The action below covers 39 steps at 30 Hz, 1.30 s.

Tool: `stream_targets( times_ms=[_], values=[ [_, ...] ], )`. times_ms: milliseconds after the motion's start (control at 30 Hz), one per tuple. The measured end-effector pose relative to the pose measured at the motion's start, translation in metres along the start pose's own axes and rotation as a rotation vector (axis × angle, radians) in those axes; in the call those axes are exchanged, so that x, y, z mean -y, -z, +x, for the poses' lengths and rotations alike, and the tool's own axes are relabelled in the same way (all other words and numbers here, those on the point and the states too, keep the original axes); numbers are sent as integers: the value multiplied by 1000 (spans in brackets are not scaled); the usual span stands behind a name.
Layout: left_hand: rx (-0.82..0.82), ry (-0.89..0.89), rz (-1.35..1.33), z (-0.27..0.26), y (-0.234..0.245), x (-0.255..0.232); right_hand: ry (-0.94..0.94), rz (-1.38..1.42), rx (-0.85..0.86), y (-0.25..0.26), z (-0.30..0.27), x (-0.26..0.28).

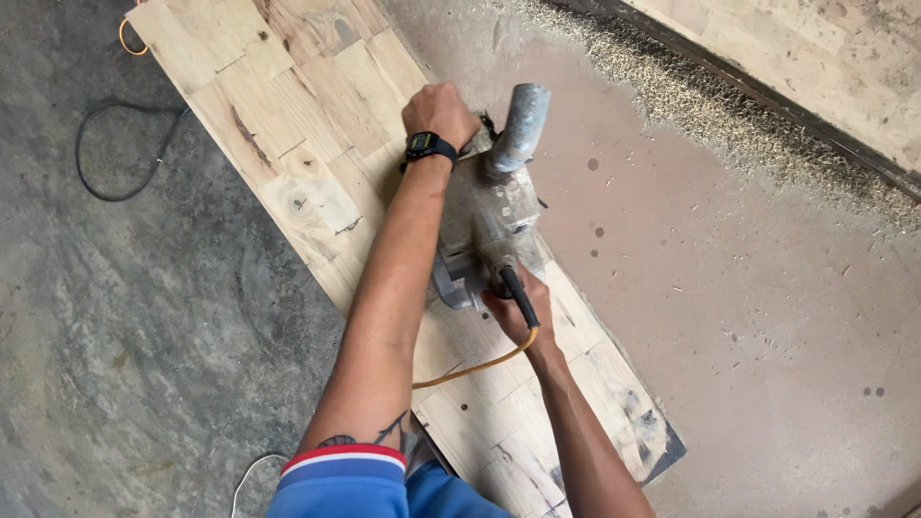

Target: The person sands the surface and edges of several wooden planks, first using a large belt sander and then switching to a handheld power planer to smooth a darker board.

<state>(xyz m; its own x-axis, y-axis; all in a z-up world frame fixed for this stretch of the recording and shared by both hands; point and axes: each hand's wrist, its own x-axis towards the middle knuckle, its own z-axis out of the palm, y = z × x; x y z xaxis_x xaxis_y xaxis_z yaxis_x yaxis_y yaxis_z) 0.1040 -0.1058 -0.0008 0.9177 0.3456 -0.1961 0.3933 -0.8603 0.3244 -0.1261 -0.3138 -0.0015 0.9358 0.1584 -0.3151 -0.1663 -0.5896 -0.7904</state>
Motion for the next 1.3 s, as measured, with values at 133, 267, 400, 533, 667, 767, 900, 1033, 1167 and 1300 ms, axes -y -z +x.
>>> stream_targets(
  times_ms=[133,267,400,533,667,767,900,1033,1167,1300],
  values=[
    [18,64,-8,-9,19,29,106,48,-11,-24,-5,5],
    [58,149,9,-16,36,65,114,90,57,-42,-12,28],
    [40,174,17,-21,47,105,33,63,139,-63,-17,48],
    [-11,125,-58,-38,74,138,-104,96,142,-96,-19,58],
    [-12,177,-21,-42,87,164,-112,51,195,-112,-20,77],
    [-3,183,50,-42,91,188,-71,21,230,-132,-17,76],
    [-3,234,58,-39,97,218,15,-18,280,-152,-11,73],
    [-38,233,14,-50,116,233,26,-84,324,-166,-11,90],
    [-108,238,-36,-41,108,270,62,-116,347,-185,-6,91],
    [-141,207,36,-44,95,300,99,-131,360,-195,-11,85]
  ],
)
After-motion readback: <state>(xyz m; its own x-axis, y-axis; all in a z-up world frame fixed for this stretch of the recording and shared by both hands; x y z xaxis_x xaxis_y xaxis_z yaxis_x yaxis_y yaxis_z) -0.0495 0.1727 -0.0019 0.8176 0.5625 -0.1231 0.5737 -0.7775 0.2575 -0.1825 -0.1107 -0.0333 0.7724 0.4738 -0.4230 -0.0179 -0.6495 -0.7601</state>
